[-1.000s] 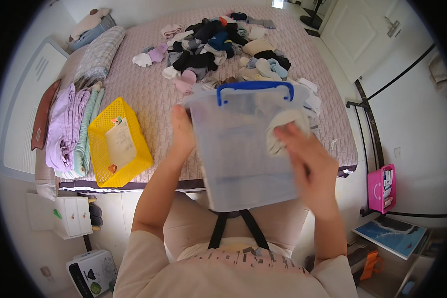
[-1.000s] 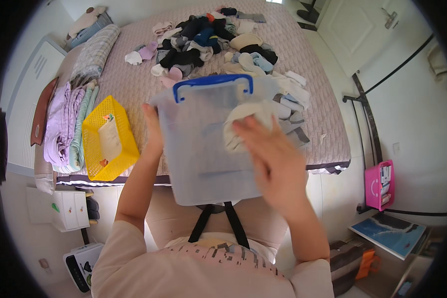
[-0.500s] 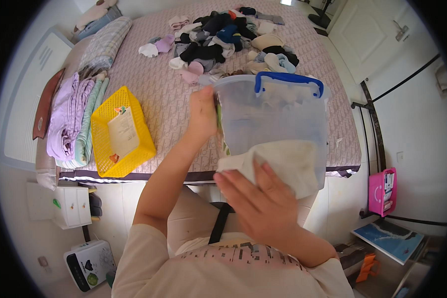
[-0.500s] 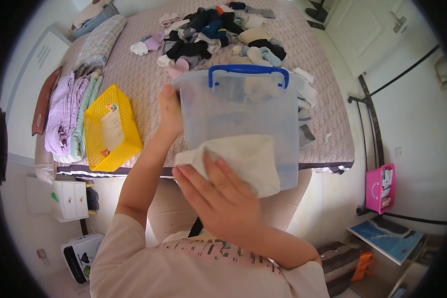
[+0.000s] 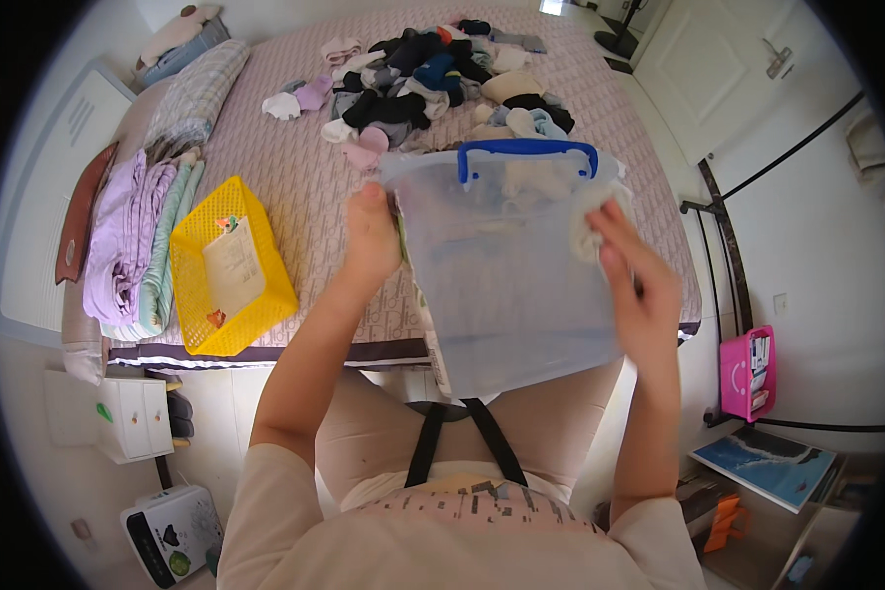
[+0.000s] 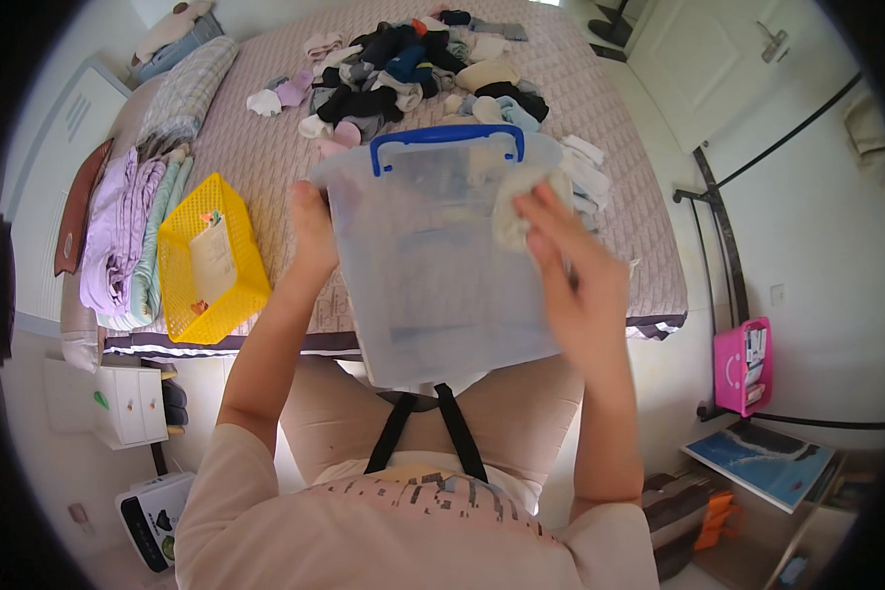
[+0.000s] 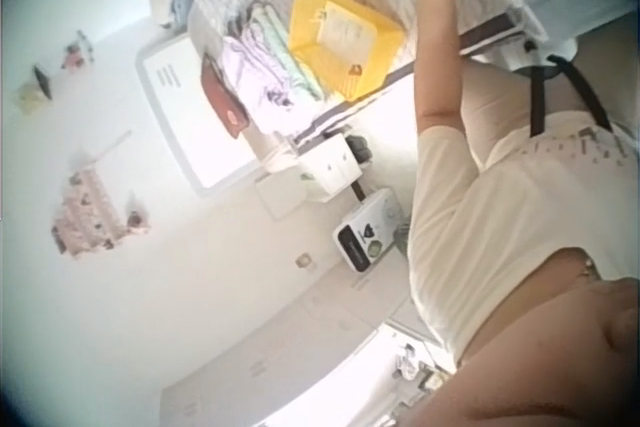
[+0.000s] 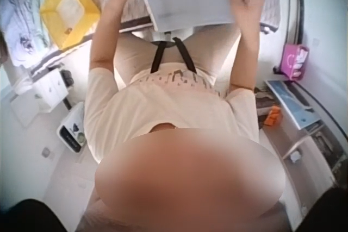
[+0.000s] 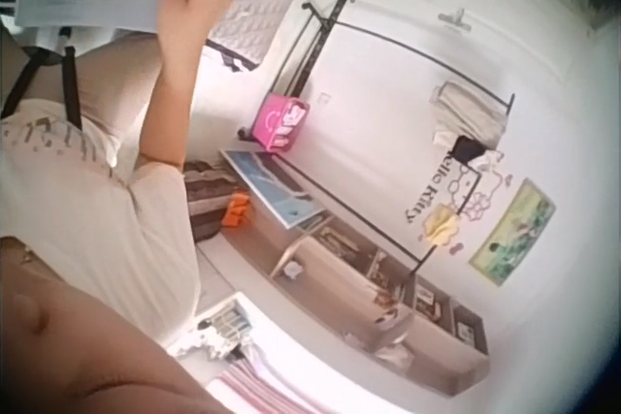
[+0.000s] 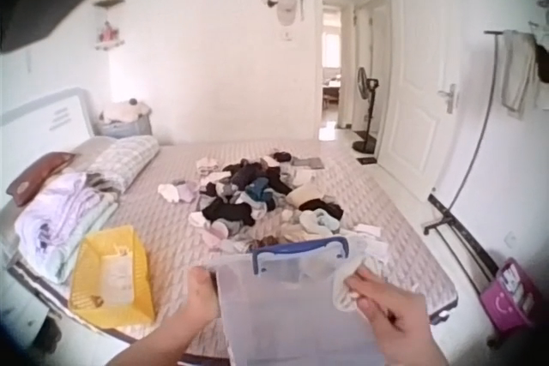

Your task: The person wipes the inside and outside of a clear plastic storage container with a cloth, including the lid and edges.

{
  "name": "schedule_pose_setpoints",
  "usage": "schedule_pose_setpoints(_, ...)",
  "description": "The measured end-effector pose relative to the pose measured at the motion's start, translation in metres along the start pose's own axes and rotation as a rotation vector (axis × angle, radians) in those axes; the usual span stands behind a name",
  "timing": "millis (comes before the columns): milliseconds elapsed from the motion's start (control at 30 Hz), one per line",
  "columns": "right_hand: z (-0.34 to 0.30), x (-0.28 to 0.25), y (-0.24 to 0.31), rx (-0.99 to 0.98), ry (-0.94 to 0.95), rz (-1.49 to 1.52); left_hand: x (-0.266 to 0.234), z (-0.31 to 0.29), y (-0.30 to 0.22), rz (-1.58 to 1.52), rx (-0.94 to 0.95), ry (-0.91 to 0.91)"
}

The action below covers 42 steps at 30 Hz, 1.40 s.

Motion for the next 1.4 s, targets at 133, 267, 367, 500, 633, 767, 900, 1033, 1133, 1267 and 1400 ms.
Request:
schedule_pose_setpoints(133,0.004,0.005,-0.01,0.015,-0.007,0.112,0.004,0.001,-0.015,-0.022,0.007,-0.026)
schedule_pose_setpoints(267,-0.078,0.008,0.005,0.049,-0.051,0.019,-0.002,-0.006,-0.02,0.089,0.002,-0.057)
schedule_pose_setpoints(367,-0.121,0.006,0.024,0.0,-0.017,-0.151,0.005,-0.001,-0.026,0.116,-0.008,-0.036)
schedule_pose_setpoints(500,-0.106,0.036,0.051,-0.33,0.292,-0.411,0.01,0.006,-0.011,0.083,0.017,0.034)
schedule_pose_setpoints(633,-0.05,0.068,0.071,-0.427,0.521,-0.312,0.008,0.006,-0.019,0.009,0.055,0.044)
schedule_pose_setpoints(767,0.018,0.088,0.065,-0.451,0.447,-0.354,0.007,-0.005,-0.026,-0.059,0.01,0.09)
schedule_pose_setpoints(900,-0.002,0.103,0.072,-0.452,0.448,-0.391,-0.002,-0.006,-0.014,0.037,0.033,0.042)
schedule_pose_setpoints(1033,-0.059,0.088,0.083,-0.415,0.545,-0.352,-0.006,-0.015,0.013,0.06,0.006,-0.05)
schedule_pose_setpoints(1133,-0.092,0.064,0.07,-0.396,0.434,-0.327,-0.003,-0.016,-0.002,-0.028,-0.021,-0.047)
schedule_pose_setpoints(1267,-0.107,0.025,0.04,-0.339,0.231,-0.45,-0.009,-0.011,-0.002,0.087,0.008,-0.057)
schedule_pose_setpoints(1400,-0.069,0.016,0.041,-0.219,0.21,-0.407,-0.01,-0.004,-0.02,0.294,-0.066,-0.02)
Point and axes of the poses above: each hand's wrist, its own z-axis towards the middle knuckle, its own x-axis out of the palm, y = z × x, the point moved 2 cm from there along z, towards the middle knuckle, and after that the axes turned 9 degrees about z, right-handed, at the moved point
